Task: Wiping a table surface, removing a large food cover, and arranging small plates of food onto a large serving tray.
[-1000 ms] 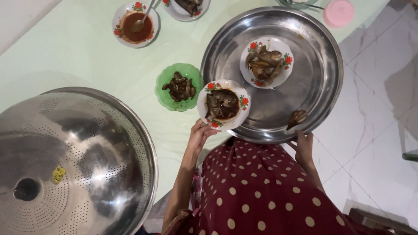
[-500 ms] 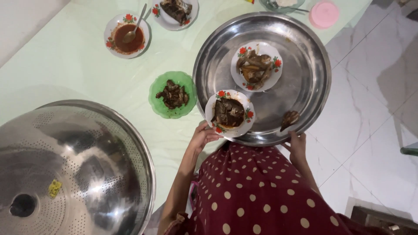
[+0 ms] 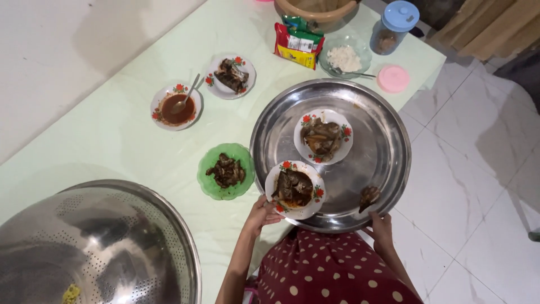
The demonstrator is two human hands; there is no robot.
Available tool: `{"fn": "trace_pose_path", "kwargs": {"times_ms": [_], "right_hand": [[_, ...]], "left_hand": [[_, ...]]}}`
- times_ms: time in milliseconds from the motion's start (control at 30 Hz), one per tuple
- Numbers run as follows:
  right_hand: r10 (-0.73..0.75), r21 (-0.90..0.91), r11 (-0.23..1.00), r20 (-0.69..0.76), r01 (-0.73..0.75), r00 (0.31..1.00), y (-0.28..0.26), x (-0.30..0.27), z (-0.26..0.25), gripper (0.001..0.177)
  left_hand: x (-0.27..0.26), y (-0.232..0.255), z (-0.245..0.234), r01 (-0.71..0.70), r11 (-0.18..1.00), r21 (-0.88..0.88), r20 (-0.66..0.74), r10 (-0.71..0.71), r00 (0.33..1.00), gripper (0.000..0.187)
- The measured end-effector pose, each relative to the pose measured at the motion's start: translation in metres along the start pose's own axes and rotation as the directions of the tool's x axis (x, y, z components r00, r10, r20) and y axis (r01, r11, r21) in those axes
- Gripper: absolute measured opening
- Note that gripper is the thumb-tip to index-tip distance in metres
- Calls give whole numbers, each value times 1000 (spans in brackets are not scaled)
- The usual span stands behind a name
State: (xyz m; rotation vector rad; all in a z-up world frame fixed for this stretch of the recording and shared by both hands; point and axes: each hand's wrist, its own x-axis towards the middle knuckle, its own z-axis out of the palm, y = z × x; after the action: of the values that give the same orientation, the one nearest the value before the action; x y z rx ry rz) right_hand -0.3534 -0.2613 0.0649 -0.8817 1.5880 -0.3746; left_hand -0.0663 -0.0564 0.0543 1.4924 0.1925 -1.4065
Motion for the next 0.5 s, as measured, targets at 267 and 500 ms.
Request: {"fn": "trace_pose_path", "kwargs": {"times_ms": [267, 500], "right_hand": [[3, 20, 1000, 0, -3, 1000, -5, -6, 1, 41], [-22, 13, 1000, -14, 22, 1000, 0, -1, 1, 43]], "left_hand": [[26, -10, -9, -57, 991, 118, -12, 58, 998, 65], [50, -4, 1, -155, 981, 117, -1, 156, 988, 57]]}}
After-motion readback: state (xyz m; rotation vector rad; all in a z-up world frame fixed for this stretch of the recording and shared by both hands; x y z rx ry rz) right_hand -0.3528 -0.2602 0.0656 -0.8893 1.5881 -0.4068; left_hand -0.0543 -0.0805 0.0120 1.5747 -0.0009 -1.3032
